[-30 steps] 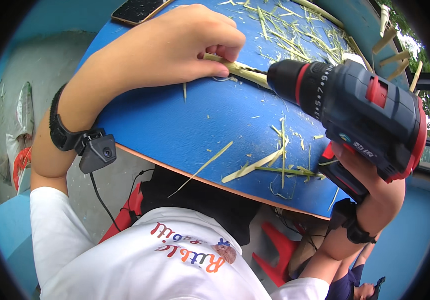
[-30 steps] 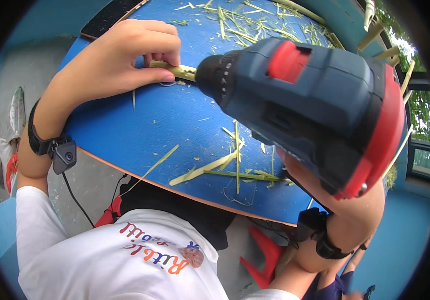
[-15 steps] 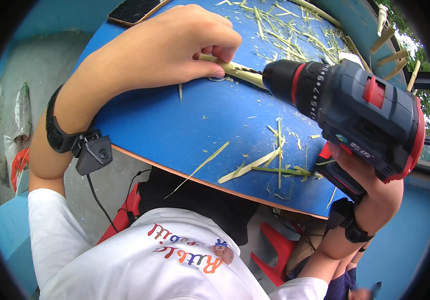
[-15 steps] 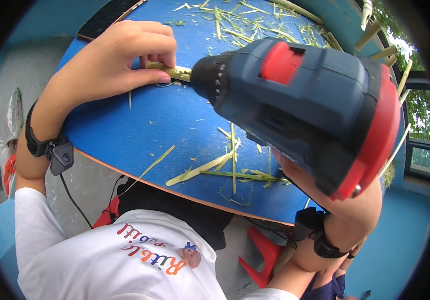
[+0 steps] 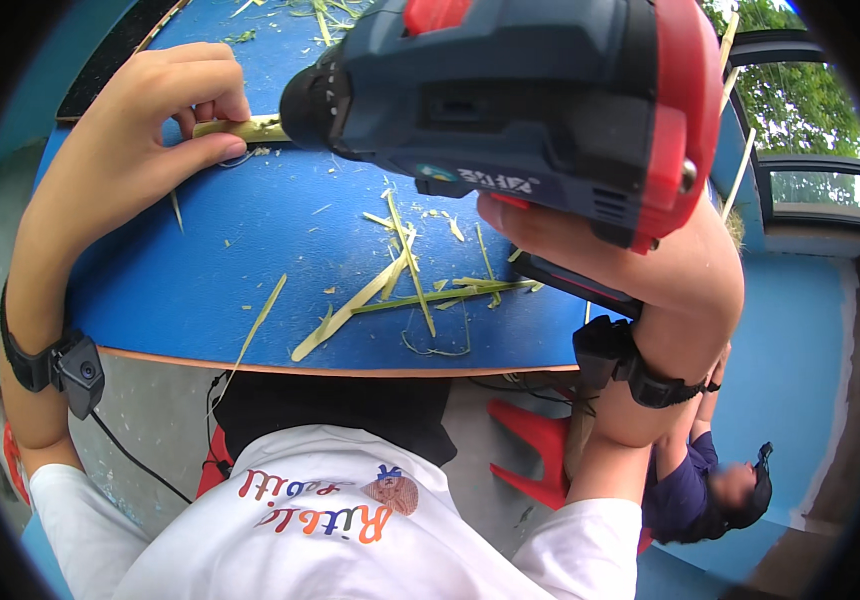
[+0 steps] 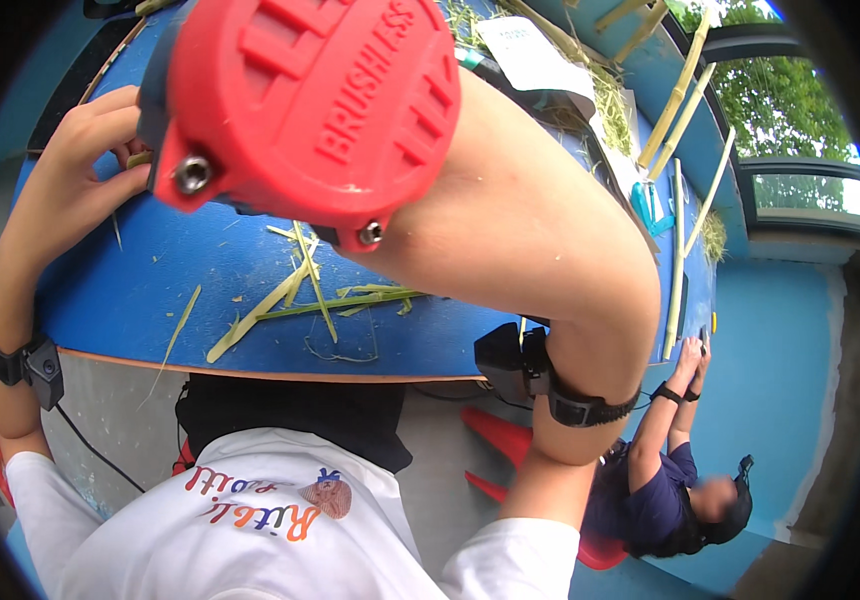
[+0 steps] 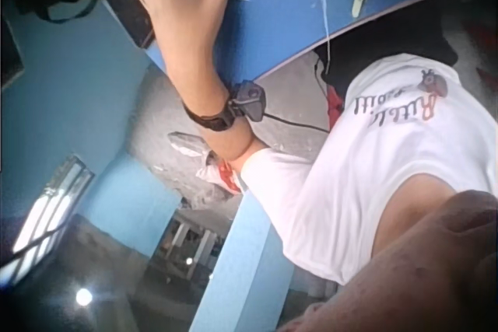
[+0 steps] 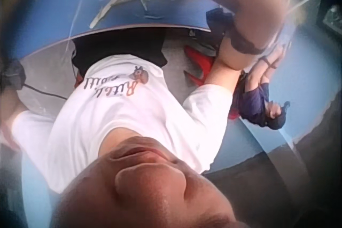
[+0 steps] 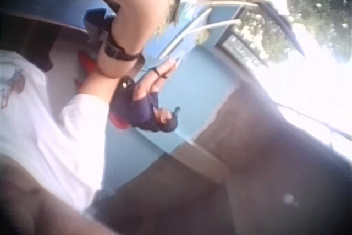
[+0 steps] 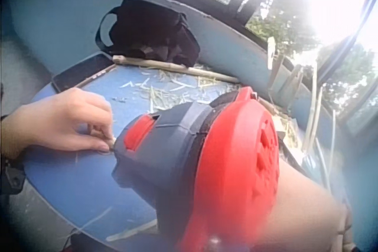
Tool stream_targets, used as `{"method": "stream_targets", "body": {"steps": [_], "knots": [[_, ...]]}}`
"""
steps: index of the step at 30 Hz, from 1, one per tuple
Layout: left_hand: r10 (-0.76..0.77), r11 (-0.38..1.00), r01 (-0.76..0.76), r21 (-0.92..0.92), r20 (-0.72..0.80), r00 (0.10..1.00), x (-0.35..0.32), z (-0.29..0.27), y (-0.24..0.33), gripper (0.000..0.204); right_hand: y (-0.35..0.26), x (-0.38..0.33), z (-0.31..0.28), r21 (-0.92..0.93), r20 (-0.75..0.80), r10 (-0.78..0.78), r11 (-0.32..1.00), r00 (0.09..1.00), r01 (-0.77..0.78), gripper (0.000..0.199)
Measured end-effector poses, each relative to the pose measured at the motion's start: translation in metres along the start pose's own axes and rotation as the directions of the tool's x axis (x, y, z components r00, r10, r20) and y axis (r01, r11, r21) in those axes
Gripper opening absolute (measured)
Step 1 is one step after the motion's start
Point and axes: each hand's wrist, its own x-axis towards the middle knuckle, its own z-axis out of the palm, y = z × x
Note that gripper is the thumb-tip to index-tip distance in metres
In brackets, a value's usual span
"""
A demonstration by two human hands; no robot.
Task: The recorder is using a power drill to make holes in a bamboo stick on a blue table.
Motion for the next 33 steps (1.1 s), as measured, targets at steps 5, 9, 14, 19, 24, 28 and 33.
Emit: {"method": "stream_targets", "body": {"steps": [5, 9, 14, 19, 24, 28, 33], "knots": [[0.106, 0.994, -0.106, -0.004, 0.060, 0.993, 0.003, -0.004, -0.007, 0.016, 0.022, -0.017, 0.005, 0.235, -0.195, -0.266, 0.922, 0.944, 0.309, 0.068], [0.063, 0.997, -0.066, 0.037, 0.068, 0.996, -0.003, -0.004, -0.007, 0.016, 0.017, -0.031, 0.010, 0.156, -0.034, 0.027, 0.987, 0.999, -0.021, 0.057], [0.085, 0.994, -0.089, 0.059, 0.057, 0.995, 0.000, -0.001, -0.008, 0.017, 0.014, -0.030, 0.013, 0.084, -0.136, -0.005, 0.996, 0.991, 0.017, 0.037], [0.028, 0.998, -0.031, 0.056, 0.050, 0.998, -0.003, -0.001, -0.005, 0.017, 0.012, -0.029, 0.009, 0.172, -0.082, 0.013, 0.985, 0.997, 0.001, 0.037], [0.056, 0.997, -0.059, 0.054, 0.052, 0.997, 0.000, 0.000, -0.006, 0.017, 0.013, -0.035, 0.006, 0.240, -0.058, 0.146, 0.962, 0.988, -0.129, 0.037], [0.058, 0.997, -0.060, 0.047, 0.043, 0.997, -0.001, 0.002, -0.007, 0.017, 0.012, -0.033, 0.010, 0.173, -0.114, 0.100, 0.982, 0.989, -0.079, 0.036], [0.079, 0.993, -0.083, 0.079, 0.042, 0.996, 0.000, 0.003, -0.007, 0.017, 0.017, -0.029, 0.013, 0.129, -0.126, 0.005, 0.992, 0.992, 0.011, 0.037]]}}
